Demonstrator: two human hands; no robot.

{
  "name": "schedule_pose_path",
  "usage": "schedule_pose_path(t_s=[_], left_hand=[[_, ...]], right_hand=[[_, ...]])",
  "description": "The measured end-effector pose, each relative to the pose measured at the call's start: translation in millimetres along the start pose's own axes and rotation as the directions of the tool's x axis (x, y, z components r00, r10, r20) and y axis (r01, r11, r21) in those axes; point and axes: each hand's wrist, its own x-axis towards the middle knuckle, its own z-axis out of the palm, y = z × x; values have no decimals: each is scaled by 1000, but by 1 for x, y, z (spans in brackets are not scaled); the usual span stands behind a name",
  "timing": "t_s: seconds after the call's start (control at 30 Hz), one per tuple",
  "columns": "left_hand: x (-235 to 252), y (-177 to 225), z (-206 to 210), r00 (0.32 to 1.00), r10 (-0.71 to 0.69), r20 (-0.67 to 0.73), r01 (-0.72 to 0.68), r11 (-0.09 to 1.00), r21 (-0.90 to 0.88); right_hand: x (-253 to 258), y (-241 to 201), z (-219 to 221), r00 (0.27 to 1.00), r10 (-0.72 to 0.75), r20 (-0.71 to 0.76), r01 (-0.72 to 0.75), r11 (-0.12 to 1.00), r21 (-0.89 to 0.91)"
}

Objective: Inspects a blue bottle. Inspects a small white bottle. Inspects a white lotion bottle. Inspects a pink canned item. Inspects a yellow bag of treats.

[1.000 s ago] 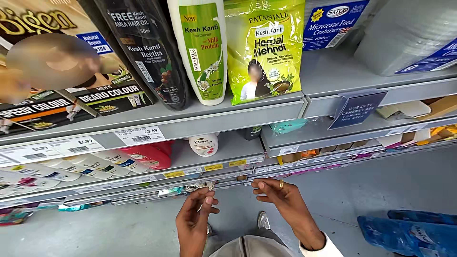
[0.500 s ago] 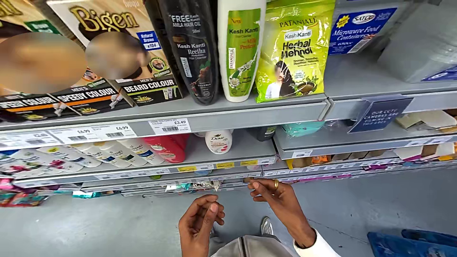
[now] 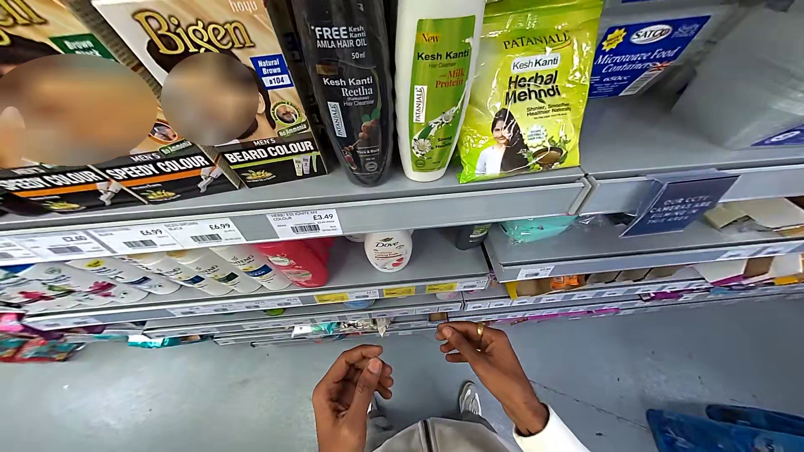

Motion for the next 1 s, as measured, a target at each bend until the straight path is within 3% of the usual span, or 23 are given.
schedule_pose_path(t_s=[0.1, 0.2, 0.33, 0.4, 0.47, 0.53, 0.63, 0.73, 1.0], left_hand=[[-2, 0, 0, 1000, -8, 9, 8, 1000, 0], [-4, 2, -1, 1000, 4, 17, -4, 1000, -3], [-9, 14, -9, 1000, 31, 0, -31, 1000, 0], [-14, 21, -15, 999, 38, -22, -38, 999, 19], [-19, 27, -21, 998, 39, -44, -37, 998, 46], [-25, 30, -26, 997, 41, -68, -37, 997, 62], [-34, 29, -34, 993, 46, -106, -38, 997, 71], [-40, 29, -37, 990, 42, -133, -33, 997, 71], [-46, 33, -44, 994, 47, -98, -39, 996, 83]], right_hand=[[25, 37, -1, 993, 120, 17, -120, 992, -34], [63, 89, 1, 976, 214, 48, -200, 958, -207], [105, 119, 26, 969, 205, 136, -102, 837, -538], [119, 122, 41, 971, 213, 111, -96, 768, -633], [129, 124, 51, 978, 205, 32, -138, 756, -640], [138, 130, 56, 990, 130, -61, -142, 813, -564], [150, 140, 62, 982, -40, -186, -57, 871, -489], [164, 148, 71, 958, -193, -210, 65, 864, -500], [165, 129, 90, 934, 11, -357, -251, 731, -635]])
